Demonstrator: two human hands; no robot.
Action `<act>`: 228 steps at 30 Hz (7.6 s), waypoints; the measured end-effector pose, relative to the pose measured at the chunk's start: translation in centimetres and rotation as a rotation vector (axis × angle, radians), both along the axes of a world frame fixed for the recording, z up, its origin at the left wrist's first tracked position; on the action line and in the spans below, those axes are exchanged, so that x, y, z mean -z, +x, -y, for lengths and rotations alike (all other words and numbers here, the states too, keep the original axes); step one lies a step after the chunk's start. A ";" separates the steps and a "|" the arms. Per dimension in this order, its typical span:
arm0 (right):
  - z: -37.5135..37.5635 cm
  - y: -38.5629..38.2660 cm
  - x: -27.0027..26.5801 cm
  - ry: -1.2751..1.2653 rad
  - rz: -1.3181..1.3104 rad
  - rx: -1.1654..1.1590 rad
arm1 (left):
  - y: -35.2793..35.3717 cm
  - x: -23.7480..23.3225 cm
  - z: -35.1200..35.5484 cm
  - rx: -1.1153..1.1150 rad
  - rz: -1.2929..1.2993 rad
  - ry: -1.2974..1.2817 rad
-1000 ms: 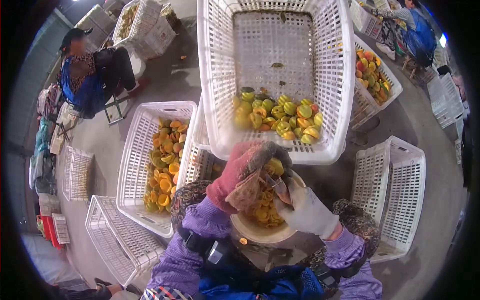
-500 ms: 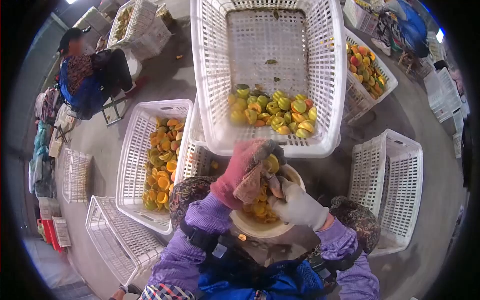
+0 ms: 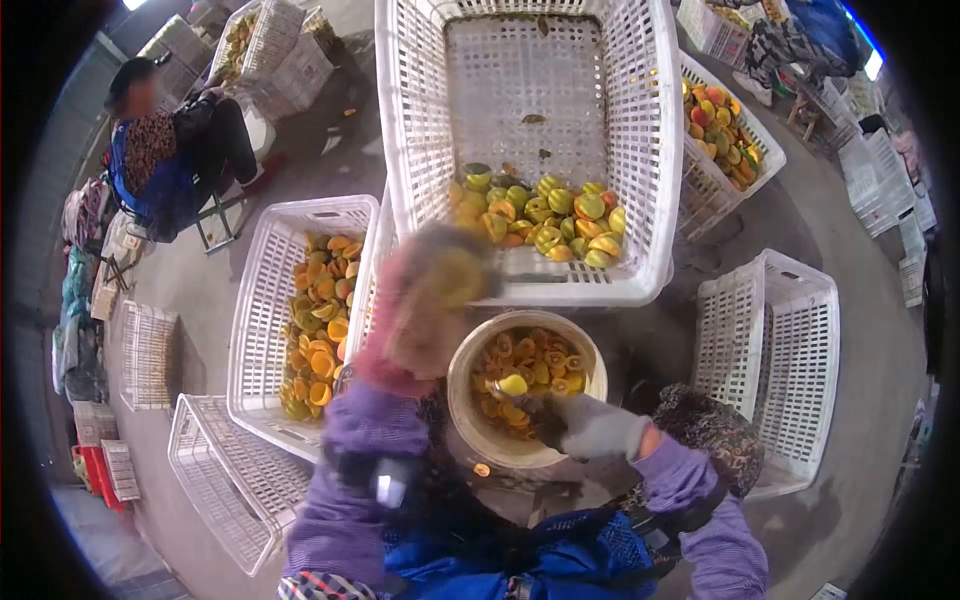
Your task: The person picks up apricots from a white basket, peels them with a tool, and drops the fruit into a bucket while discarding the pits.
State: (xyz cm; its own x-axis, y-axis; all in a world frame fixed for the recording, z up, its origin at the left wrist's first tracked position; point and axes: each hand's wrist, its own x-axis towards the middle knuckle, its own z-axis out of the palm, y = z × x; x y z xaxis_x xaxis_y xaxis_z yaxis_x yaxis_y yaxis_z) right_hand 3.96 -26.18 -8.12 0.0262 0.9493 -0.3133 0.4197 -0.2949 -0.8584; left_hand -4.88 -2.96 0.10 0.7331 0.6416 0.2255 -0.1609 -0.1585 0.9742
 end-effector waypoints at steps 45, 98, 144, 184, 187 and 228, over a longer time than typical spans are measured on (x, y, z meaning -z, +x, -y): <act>-0.5 4.0 -7.5 0.361 0.611 0.588 | 9.1 7.2 0.4 0.310 -0.084 0.212; -2.3 1.0 -8.0 0.276 -0.234 0.219 | 1.1 -0.3 3.9 0.438 0.207 0.327; -1.3 2.8 -5.9 0.281 0.719 0.553 | 4.8 3.8 5.6 0.306 0.039 -0.207; -2.7 0.4 -3.0 -0.216 -0.020 -0.080 | -3.1 -0.4 -1.1 0.049 -0.084 -0.187; -1.0 -1.6 2.5 -0.164 0.549 0.008 | -8.5 -0.4 -6.6 -0.178 -0.330 -0.197; -2.6 2.0 -6.5 0.350 0.707 0.417 | 3.1 0.6 3.9 0.299 0.016 -0.933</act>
